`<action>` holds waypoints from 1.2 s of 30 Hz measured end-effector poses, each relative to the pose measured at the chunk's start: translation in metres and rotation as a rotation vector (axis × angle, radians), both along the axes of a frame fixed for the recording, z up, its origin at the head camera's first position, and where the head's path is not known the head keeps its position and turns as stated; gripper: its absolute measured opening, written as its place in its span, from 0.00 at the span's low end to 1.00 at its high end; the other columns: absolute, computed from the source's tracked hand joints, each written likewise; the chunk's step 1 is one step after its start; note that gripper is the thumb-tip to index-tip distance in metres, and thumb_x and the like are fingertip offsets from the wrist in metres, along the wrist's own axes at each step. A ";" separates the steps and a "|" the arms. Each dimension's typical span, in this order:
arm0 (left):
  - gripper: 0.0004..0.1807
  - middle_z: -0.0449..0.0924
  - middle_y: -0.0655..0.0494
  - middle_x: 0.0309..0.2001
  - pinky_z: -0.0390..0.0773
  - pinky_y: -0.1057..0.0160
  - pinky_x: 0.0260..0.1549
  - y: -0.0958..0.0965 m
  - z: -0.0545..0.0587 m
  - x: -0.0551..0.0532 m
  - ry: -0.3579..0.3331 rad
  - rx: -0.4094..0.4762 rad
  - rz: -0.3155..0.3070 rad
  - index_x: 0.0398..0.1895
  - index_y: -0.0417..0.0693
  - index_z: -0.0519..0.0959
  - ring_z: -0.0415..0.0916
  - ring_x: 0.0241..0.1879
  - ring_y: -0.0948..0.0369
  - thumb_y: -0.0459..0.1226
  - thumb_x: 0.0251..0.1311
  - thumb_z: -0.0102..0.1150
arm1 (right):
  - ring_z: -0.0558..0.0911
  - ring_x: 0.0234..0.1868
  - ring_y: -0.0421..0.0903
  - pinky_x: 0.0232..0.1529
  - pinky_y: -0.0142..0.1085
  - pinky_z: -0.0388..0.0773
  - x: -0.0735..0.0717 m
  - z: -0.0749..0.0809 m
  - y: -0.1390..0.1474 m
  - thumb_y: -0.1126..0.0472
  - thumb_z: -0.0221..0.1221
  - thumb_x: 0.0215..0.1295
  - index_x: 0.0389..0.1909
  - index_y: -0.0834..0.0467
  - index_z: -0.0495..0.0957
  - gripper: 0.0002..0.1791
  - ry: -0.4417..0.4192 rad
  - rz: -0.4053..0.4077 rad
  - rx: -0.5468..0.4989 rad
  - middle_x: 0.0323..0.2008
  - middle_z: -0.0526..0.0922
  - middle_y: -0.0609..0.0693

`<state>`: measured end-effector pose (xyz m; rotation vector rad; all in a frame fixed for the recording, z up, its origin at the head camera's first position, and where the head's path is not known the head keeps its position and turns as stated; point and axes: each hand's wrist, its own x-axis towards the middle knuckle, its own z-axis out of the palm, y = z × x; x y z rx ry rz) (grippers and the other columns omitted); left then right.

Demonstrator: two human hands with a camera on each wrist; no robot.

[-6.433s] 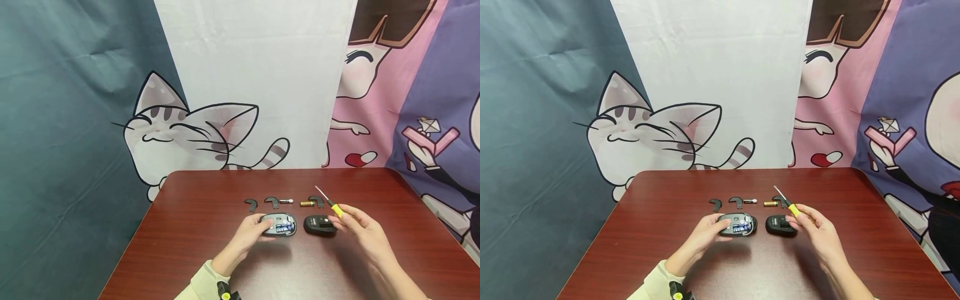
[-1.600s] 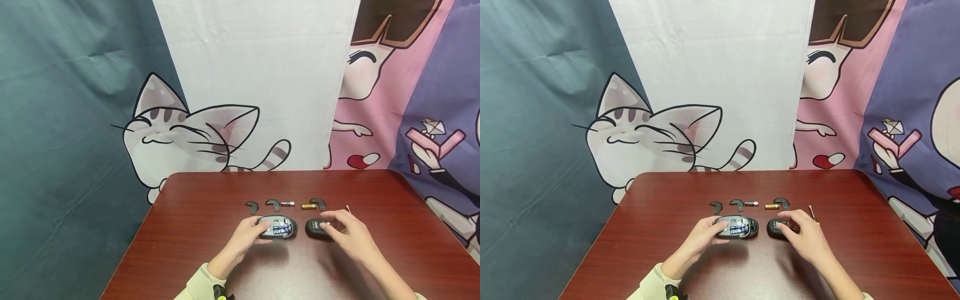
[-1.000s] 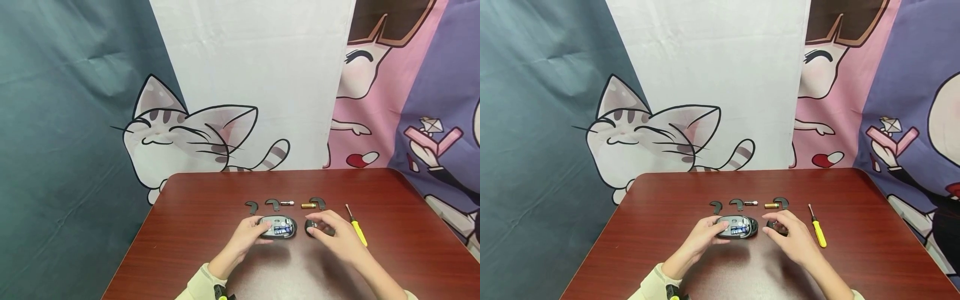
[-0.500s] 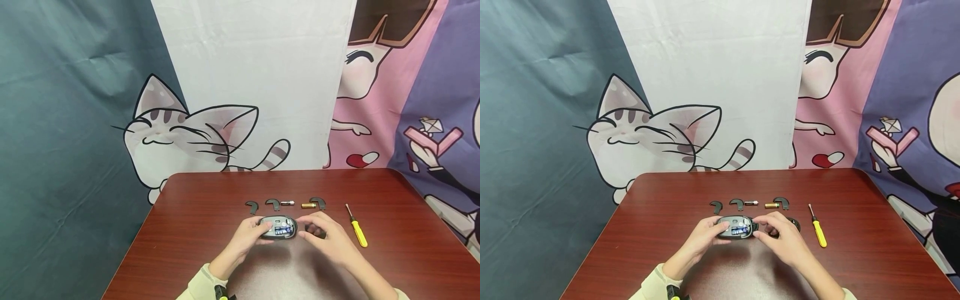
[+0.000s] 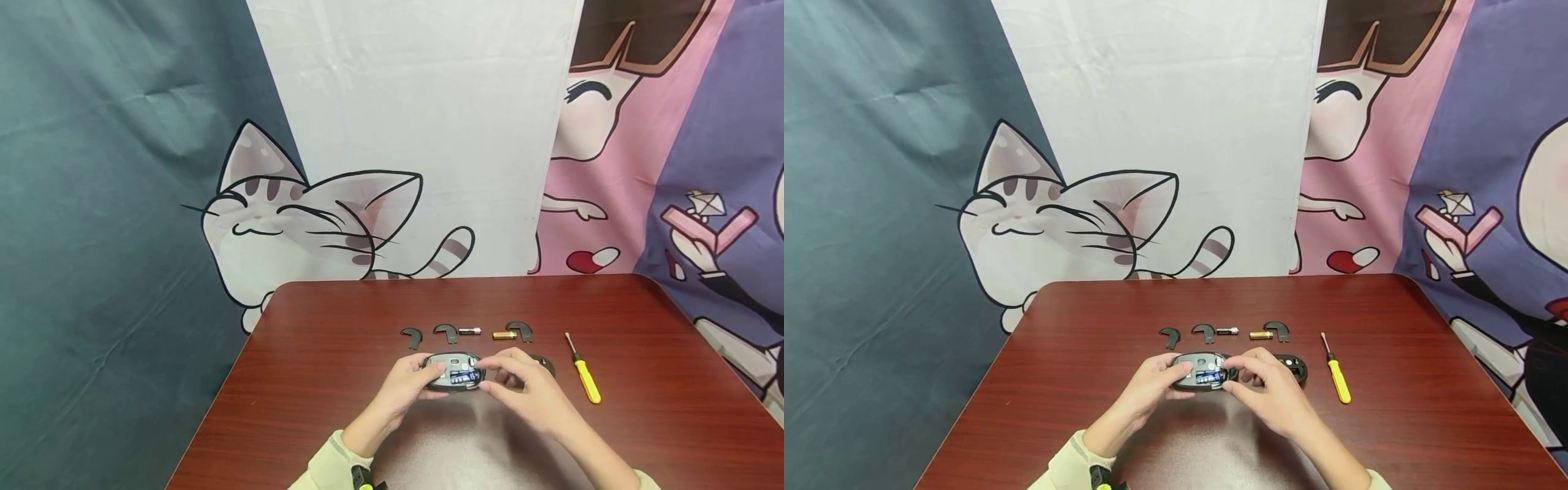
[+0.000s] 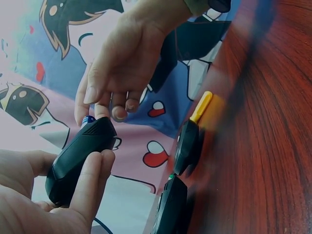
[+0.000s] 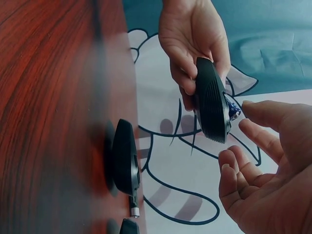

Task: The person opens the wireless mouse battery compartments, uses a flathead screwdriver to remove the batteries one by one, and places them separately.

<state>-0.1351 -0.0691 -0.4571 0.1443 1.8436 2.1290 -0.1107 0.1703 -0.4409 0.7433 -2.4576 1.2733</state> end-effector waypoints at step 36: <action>0.20 0.86 0.41 0.43 0.88 0.51 0.44 -0.007 -0.004 0.000 0.004 -0.015 0.005 0.55 0.26 0.77 0.86 0.39 0.56 0.36 0.70 0.59 | 0.74 0.30 0.33 0.25 0.26 0.77 -0.007 -0.011 -0.018 0.66 0.74 0.55 0.39 0.45 0.85 0.15 0.095 -0.031 0.046 0.36 0.77 0.38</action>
